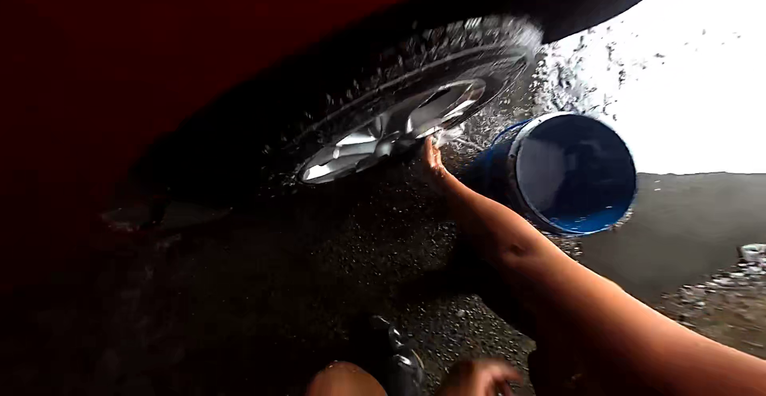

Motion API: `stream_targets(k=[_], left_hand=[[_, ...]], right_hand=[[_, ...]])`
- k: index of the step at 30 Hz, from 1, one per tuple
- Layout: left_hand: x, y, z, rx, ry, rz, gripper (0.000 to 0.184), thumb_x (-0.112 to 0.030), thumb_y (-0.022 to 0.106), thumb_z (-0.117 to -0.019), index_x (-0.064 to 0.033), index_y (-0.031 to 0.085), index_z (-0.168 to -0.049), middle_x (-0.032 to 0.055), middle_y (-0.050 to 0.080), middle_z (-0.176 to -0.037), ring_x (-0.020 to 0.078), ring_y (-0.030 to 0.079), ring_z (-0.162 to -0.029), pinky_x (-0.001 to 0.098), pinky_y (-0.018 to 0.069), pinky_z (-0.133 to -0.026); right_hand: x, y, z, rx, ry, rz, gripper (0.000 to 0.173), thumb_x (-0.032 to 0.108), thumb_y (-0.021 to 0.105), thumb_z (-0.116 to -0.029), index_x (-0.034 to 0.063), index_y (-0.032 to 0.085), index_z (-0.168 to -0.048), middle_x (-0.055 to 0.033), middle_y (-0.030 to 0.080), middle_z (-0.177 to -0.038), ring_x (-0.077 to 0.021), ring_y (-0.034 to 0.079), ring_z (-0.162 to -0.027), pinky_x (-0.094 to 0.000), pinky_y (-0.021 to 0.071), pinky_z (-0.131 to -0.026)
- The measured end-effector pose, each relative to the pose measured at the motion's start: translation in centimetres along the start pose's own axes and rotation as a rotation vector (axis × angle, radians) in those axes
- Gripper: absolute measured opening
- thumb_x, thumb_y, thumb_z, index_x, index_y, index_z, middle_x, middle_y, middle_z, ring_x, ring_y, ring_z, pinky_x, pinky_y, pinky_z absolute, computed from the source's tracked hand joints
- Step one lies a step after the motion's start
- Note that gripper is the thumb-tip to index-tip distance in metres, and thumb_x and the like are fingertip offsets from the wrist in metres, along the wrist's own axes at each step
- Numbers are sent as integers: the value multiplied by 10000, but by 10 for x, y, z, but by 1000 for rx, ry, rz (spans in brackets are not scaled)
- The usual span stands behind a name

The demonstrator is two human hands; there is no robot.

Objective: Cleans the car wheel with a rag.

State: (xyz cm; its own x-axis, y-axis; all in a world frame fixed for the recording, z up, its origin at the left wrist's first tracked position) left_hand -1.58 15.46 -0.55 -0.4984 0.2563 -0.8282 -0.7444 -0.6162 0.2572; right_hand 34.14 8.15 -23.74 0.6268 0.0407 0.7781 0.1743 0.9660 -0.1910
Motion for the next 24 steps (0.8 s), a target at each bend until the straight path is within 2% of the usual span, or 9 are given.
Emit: stream_targets(k=[2, 4, 7, 10, 12, 14, 17, 21, 24], left_hand=[[35, -70, 11, -414, -225, -178, 404, -298, 682, -959, -81, 665, -1299, 103, 709, -1106, 190, 701, -856, 392, 611, -767], [47, -139, 30, -798, -224, -254, 357, -248, 672, -946, -58, 677, -1249, 91, 705, -1097, 174, 691, -873, 367, 595, -754], [38, -211, 51, -1228, 210, -338, 247, -166, 628, -957, 1, 691, -1128, 47, 715, -993, 82, 667, -818, 248, 563, -683], [30, -260, 74, -1479, 638, -525, 172, -83, 620, -937, 49, 700, -1012, 121, 670, -1106, 139, 659, -969, 259, 578, -803], [27, -278, 99, -1618, 785, -618, 175, -50, 595, -951, 87, 686, -1012, 165, 649, -1134, 168, 650, -1019, 270, 573, -858], [11, -288, 119, -1709, 860, -700, 182, -42, 585, -962, 108, 672, -1018, 169, 637, -1106, 158, 638, -1001, 243, 559, -843], [-45, -302, 129, -1619, 893, -899, 215, -115, 596, -957, 83, 680, -941, 188, 641, -1070, 177, 636, -961, 267, 550, -799], [-135, -329, 128, -1462, 846, -1223, 272, -210, 576, -998, 22, 710, -1046, 188, 652, -1176, 235, 637, -1106, 344, 555, -892], [-182, -345, 109, -1414, 845, -1325, 481, -342, 530, -1006, 54, 630, -1259, 292, 569, -1356, 364, 548, -1278, 446, 483, -1013]], right_hand=[[-51, 66, 18, 166, 28, 7, 656, 416, 194, -1129, -89, 464, -1449, -323, 527, -1428, -397, 510, -1357, -548, 387, -1150], [-72, 135, 59, 295, -4, 7, 699, 455, 189, -1121, -108, 540, -1341, -337, 612, -1263, -412, 601, -1203, -559, 469, -1043], [-63, 205, 129, 411, -144, 12, 695, 444, 212, -1117, -111, 630, -1108, -269, 663, -1001, -342, 653, -982, -507, 524, -916], [-22, 222, 201, 302, -449, -30, 582, 360, 330, -1105, -119, 662, -1104, -291, 676, -1139, -367, 635, -1166, -496, 462, -1073], [5, 214, 232, 176, -657, -112, 550, 331, 366, -1096, -135, 575, -1302, -318, 587, -1345, -380, 519, -1351, -490, 349, -1200], [28, 195, 231, -2, -695, -166, 586, 370, 367, -1076, -112, 498, -1382, -312, 557, -1367, -374, 510, -1349, -496, 372, -1182], [52, 140, 189, -276, -637, -190, 608, 384, 372, -1080, -73, 382, -1481, -323, 459, -1470, -384, 445, -1407, -511, 348, -1194], [85, 110, 161, -319, -510, -145, 681, 423, 212, -1111, -40, 149, -1607, -323, 154, -1650, -414, 175, -1551, -511, 166, -1270], [98, 152, 197, -329, -693, 65, 559, 298, 266, -1103, -137, 480, -1381, -416, 470, -1381, -545, 430, -1355, -631, 344, -1149]])
Point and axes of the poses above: each hand's wrist, its own z-axis away from the middle knuckle, its own y-axis out of the palm, x = y × z, the point moved 4 cm from there along -z, towards the middle knuckle
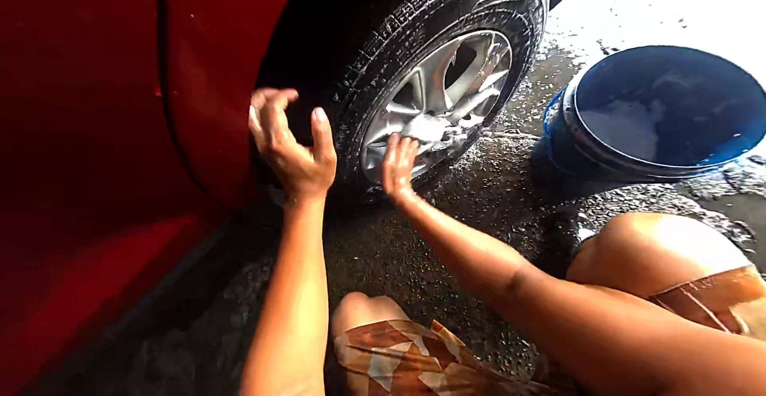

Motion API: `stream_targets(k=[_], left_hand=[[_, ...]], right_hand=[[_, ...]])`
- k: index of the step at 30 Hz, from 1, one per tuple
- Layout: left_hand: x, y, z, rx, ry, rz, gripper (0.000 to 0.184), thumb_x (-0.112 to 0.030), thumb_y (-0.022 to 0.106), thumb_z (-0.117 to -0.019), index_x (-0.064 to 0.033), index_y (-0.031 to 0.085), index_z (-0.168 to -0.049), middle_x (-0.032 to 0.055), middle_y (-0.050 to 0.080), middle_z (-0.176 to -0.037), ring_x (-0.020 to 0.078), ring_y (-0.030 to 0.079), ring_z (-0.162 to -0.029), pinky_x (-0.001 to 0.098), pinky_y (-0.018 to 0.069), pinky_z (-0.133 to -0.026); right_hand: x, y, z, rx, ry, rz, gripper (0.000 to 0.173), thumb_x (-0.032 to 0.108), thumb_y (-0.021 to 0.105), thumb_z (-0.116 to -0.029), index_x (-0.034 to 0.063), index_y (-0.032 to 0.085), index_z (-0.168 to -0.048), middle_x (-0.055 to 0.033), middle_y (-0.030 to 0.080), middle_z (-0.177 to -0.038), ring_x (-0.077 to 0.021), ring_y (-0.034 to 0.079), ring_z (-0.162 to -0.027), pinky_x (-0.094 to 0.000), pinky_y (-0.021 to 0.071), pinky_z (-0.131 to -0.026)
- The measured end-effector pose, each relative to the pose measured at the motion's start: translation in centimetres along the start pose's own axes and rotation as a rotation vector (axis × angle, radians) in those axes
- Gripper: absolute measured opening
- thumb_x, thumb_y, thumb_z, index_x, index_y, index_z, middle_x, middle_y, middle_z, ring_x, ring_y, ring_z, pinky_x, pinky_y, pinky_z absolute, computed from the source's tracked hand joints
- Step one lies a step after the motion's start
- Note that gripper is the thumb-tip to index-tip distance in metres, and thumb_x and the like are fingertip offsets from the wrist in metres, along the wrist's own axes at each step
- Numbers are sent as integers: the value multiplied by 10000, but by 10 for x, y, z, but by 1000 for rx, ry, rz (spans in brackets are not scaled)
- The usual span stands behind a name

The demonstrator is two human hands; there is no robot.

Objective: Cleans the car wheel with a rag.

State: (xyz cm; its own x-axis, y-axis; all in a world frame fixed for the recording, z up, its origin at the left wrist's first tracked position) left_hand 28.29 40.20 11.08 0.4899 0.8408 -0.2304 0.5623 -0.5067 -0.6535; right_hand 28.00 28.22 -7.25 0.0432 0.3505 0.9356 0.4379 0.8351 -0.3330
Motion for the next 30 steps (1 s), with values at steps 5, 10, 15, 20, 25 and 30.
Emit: stream_targets(k=[5, 10, 15, 20, 25, 30], left_hand=[[20, 49, -14, 87, 44, 43, 748, -526, 404, -1014, 64, 451, -1472, 297, 423, -1537, 367, 396, -1461, 458, 312, -1222], [24, 56, -7, 2, 24, -22, 754, -554, 379, -1012, 43, 494, -1457, 229, 497, -1514, 299, 450, -1442, 413, 345, -1208], [26, 57, -3, -71, 26, -45, 762, -565, 386, -1013, 69, 538, -1409, 232, 549, -1467, 299, 501, -1405, 402, 374, -1188], [29, 57, -2, -103, 41, -37, 738, -543, 403, -1018, 73, 549, -1398, 236, 557, -1457, 287, 515, -1395, 393, 390, -1180], [30, 58, 1, -116, 44, -31, 672, -465, 419, -1026, 88, 558, -1382, 256, 561, -1443, 291, 524, -1385, 372, 388, -1176], [29, 58, -1, -135, 45, -45, 678, -470, 413, -1026, 97, 569, -1365, 259, 574, -1428, 294, 532, -1379, 372, 391, -1175]], right_hand=[[47, 8, 31, -212, -440, -85, 498, 426, 338, -1062, 131, 707, -906, -162, 680, -956, -377, 605, -1033, -619, 391, -968], [-88, 24, -16, -128, -225, 237, 499, 363, 378, -1064, -14, 696, -1146, -296, 678, -1163, -499, 601, -1171, -683, 416, -1023], [-59, 51, 15, 78, 126, 93, 597, 240, 372, -1030, -167, 373, -1466, -444, 341, -1495, -572, 281, -1449, -661, 209, -1199], [-23, 88, 111, 171, 31, -282, 569, 360, 408, -1040, -89, 554, -1357, -351, 475, -1441, -459, 435, -1393, -569, 345, -1183], [-64, 62, 55, -113, -59, -76, 509, 390, 430, -1033, -40, 665, -1171, -329, 560, -1337, -496, 468, -1323, -660, 275, -1146], [-110, 87, 44, -98, 51, -26, 589, 352, 384, -1034, -48, 485, -1455, -333, 355, -1561, -452, 296, -1495, -578, 232, -1234]])
Point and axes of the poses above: each hand's wrist, its own z-axis away from the middle knuckle, its own y-axis out of the palm, x = y × z, the point moved 4 cm from there along -z, towards the middle knuckle
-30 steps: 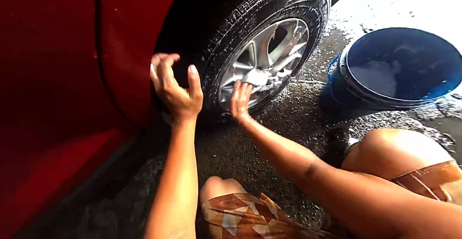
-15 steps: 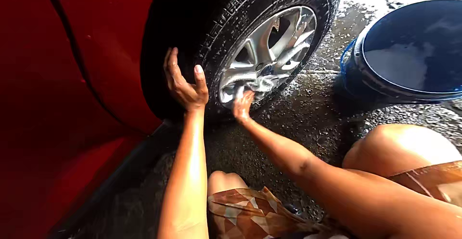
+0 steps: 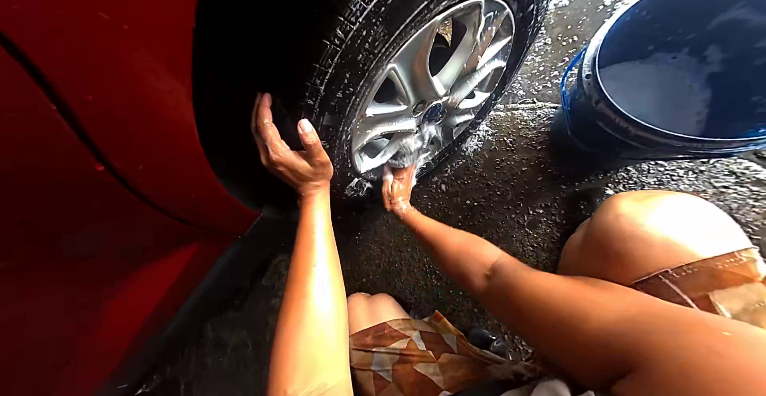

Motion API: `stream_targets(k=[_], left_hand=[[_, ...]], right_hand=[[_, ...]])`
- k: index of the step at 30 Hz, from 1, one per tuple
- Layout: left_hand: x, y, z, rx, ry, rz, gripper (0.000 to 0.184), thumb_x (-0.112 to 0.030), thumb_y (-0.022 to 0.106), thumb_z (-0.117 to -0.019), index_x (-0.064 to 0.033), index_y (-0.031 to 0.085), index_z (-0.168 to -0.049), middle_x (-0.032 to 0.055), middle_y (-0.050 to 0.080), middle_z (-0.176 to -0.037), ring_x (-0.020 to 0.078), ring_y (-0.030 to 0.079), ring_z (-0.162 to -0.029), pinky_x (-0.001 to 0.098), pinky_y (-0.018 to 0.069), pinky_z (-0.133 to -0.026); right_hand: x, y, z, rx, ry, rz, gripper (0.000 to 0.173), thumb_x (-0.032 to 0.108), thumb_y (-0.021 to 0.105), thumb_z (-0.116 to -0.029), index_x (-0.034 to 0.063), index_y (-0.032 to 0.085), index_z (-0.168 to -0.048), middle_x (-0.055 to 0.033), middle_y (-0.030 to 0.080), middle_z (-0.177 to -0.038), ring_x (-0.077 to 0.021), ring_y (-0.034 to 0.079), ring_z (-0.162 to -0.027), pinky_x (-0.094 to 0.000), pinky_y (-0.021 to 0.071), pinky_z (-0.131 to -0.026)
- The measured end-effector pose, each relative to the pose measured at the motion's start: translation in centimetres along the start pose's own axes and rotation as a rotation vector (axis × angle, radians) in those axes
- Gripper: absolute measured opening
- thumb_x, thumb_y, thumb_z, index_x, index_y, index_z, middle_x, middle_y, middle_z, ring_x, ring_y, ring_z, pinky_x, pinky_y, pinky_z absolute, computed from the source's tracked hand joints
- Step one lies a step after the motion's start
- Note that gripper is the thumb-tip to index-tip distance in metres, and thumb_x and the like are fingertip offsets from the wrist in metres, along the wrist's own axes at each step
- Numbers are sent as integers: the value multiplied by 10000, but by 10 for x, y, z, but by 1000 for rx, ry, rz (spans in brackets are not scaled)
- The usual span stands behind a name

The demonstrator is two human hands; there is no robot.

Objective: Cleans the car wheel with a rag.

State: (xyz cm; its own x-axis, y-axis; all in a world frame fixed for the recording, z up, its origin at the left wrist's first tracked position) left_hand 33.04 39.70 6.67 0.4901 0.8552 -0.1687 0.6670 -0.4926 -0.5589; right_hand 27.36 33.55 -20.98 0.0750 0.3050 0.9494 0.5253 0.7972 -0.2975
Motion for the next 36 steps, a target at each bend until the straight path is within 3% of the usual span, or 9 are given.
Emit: stream_targets(k=[2, 4, 7, 12, 19, 26, 29, 32, 36], left_hand=[[0, -1, 2, -7, -9, -7, 680, -474, 414, -1022, 94, 577, -1358, 256, 580, -1422, 288, 538, -1374, 370, 394, -1171], [1, -1, 2, -14, -1, -1, 675, -468, 413, -1026, 96, 574, -1361, 251, 580, -1424, 286, 535, -1376, 368, 389, -1175], [2, -2, 2, -16, 13, 19, 651, -439, 412, -1035, 107, 581, -1347, 258, 588, -1410, 294, 545, -1364, 371, 401, -1167], [1, -4, 6, -12, -10, 41, 604, -384, 403, -1045, 110, 579, -1344, 263, 586, -1408, 293, 545, -1365, 360, 399, -1165], [5, -5, 11, -12, -34, 23, 590, -388, 382, -1066, 86, 567, -1365, 225, 580, -1424, 259, 540, -1367, 349, 404, -1165], [7, -2, 8, -43, -29, 62, 573, -352, 381, -1057, 106, 582, -1335, 248, 590, -1401, 270, 548, -1359, 356, 402, -1166], [8, -3, 9, -40, -36, 62, 549, -331, 384, -1057, 93, 579, -1346, 232, 583, -1417, 260, 534, -1374, 350, 397, -1172], [10, -4, 11, -39, -42, 46, 521, -321, 376, -1070, 53, 578, -1371, 186, 578, -1439, 228, 530, -1381, 340, 406, -1168], [9, -4, 11, -69, -47, 45, 533, -335, 383, -1060, 67, 611, -1326, 206, 614, -1388, 243, 572, -1333, 355, 428, -1143]], right_hand=[[-23, 7, 23, 110, 304, -70, 610, 293, 387, -1046, -67, 332, -1536, -308, 325, -1584, -392, 332, -1491, -496, 303, -1229], [-40, 5, 28, 184, 539, -124, 513, 220, 343, -1089, -74, 365, -1509, -301, 418, -1518, -383, 448, -1414, -468, 395, -1176], [-10, -24, 3, -5, 354, -150, 439, 145, 338, -1078, -93, 472, -1423, -309, 477, -1458, -400, 472, -1383, -465, 389, -1170], [21, -67, -84, -211, -7, -113, 619, 398, 282, -1076, -22, 423, -1508, -276, 271, -1631, -416, 232, -1532, -632, 180, -1213], [-86, -58, -73, 59, 700, -317, 629, 401, 124, -1113, 11, 254, -1588, -246, 272, -1638, -380, 293, -1514, -546, 275, -1222], [-6, -71, -103, -108, 350, -287, 651, 414, 165, -1086, 3, 378, -1544, -271, 266, -1633, -371, 238, -1537, -552, 190, -1256], [-40, -67, -120, -122, 364, -166, 662, 388, 164, -1095, -75, 376, -1517, -320, 339, -1584, -420, 329, -1491, -598, 277, -1204], [-107, -78, -161, -240, 592, -533, 702, 479, 69, -1097, 33, 49, -1639, -210, 78, -1704, -305, 126, -1581, -469, 148, -1290], [-94, -107, -195, -327, 571, -557, 657, 437, 133, -1109, 27, 186, -1620, -217, 210, -1673, -307, 229, -1551, -484, 212, -1266]])
Point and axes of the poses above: each hand's wrist, its own z-axis away from the middle knuckle, its own y-axis out of the palm, x = y × z, the point moved 4 cm from there along -z, towards the middle knuckle
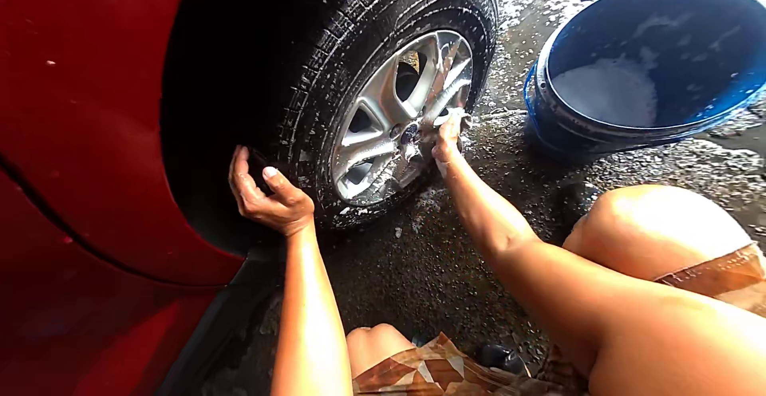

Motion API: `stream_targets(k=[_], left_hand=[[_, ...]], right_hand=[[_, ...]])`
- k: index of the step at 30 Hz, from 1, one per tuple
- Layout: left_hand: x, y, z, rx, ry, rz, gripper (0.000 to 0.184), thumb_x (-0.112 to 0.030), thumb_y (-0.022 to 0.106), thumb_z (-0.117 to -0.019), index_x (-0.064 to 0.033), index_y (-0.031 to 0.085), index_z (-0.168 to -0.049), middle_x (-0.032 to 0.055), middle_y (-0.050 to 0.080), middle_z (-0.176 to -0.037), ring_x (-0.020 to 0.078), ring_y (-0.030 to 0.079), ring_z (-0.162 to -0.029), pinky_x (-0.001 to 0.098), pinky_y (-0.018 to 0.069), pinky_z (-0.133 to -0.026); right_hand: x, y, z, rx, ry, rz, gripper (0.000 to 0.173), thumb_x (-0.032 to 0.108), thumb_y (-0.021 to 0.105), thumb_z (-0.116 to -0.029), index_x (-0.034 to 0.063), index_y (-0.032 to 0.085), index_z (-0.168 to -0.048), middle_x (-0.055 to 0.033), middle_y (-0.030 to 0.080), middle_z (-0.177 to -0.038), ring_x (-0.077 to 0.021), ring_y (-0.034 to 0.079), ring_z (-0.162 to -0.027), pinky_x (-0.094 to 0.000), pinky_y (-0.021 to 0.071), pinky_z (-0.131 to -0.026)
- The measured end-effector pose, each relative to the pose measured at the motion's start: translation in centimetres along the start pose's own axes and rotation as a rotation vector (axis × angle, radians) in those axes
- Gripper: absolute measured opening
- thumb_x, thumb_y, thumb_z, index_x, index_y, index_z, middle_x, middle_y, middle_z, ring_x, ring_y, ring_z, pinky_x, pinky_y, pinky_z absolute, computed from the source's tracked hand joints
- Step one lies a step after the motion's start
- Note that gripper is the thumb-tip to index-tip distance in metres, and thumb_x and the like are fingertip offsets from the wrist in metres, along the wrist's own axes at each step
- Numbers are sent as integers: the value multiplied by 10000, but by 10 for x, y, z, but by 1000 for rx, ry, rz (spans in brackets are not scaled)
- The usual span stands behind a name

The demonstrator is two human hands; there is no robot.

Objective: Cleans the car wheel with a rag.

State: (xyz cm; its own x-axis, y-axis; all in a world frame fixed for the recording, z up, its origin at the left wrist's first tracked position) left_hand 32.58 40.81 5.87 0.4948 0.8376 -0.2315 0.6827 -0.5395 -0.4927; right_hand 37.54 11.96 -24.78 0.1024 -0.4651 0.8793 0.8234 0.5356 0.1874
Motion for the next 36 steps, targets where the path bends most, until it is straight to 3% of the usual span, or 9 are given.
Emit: stream_targets(k=[5, 8, 14, 17, 22, 24, 27, 31, 36], left_hand=[[-1, 1, -1, -6, 6, -2, 502, -293, 386, -1059, 62, 606, -1338, 211, 622, -1381, 253, 576, -1332, 371, 432, -1137], [0, 0, 2, 0, -9, -16, 490, -276, 383, -1059, 51, 606, -1348, 202, 621, -1389, 241, 573, -1336, 366, 426, -1142], [4, 0, 3, -17, -13, -22, 496, -281, 380, -1060, 60, 610, -1338, 208, 630, -1373, 249, 587, -1319, 353, 435, -1126], [6, 2, 0, -41, -11, -6, 486, -253, 403, -1042, 84, 620, -1316, 232, 636, -1356, 270, 600, -1305, 351, 444, -1123], [6, 1, 3, -44, -13, -19, 487, -256, 395, -1045, 85, 620, -1308, 230, 644, -1342, 268, 604, -1296, 349, 447, -1110], [8, 0, 5, -41, -18, -20, 493, -281, 386, -1059, 65, 612, -1328, 208, 634, -1365, 253, 587, -1317, 347, 441, -1119], [10, 2, 3, -53, -17, -17, 495, -289, 384, -1060, 58, 624, -1320, 206, 637, -1364, 247, 590, -1316, 345, 444, -1119], [7, 0, 6, -37, -24, -12, 508, -308, 374, -1069, 53, 609, -1339, 203, 627, -1379, 241, 586, -1320, 357, 433, -1131], [5, 1, 6, -55, -25, -21, 529, -336, 373, -1065, 54, 619, -1326, 210, 637, -1359, 254, 598, -1303, 362, 441, -1121]], right_hand=[[26, -1, 74, 53, 80, 41, 648, 372, 396, -1085, 129, 171, -1642, -204, 298, -1641, -344, 317, -1506, -547, 287, -1211], [59, 5, 84, -66, 41, -188, 604, 191, 505, -1039, 41, 294, -1584, -244, 415, -1542, -329, 430, -1415, -483, 387, -1151], [155, 4, 26, -144, -449, -172, 822, 187, 538, -968, -54, 81, -1607, -248, 222, -1653, -252, 257, -1539, -350, 256, -1248], [134, 13, 20, -131, -434, 80, 649, 328, 402, -1057, -48, 281, -1572, -269, 268, -1633, -336, 255, -1536, -441, 208, -1271], [65, 13, 111, 137, -251, 158, 579, 129, 508, -994, -27, 353, -1530, -288, 368, -1556, -406, 380, -1445, -546, 349, -1174], [85, 8, 107, 95, -221, 61, 448, 111, 505, -997, -12, 489, -1428, -258, 520, -1437, -359, 505, -1343, -520, 428, -1109], [163, 11, 72, -31, -535, -189, 394, 69, 519, -966, -78, 575, -1327, -226, 622, -1306, -244, 590, -1254, -374, 473, -1089], [185, 28, 61, -106, -856, -31, 432, 133, 467, -1025, -52, 536, -1410, -239, 475, -1487, -305, 413, -1433, -411, 333, -1206], [87, 27, 133, 62, -438, 169, 472, 263, 406, -1076, 21, 494, -1471, -299, 293, -1586, -417, 355, -1453, -552, 371, -1150]])
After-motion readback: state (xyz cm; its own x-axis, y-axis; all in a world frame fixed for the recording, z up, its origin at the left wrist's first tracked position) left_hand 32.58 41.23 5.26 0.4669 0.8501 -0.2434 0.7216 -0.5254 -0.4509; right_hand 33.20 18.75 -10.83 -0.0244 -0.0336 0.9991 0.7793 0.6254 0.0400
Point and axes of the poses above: each hand's wrist, its own z-axis away from the middle knuckle, its own y-axis out of the palm, x = y × z, the point moved 4 cm from there along -z, towards the middle knuckle
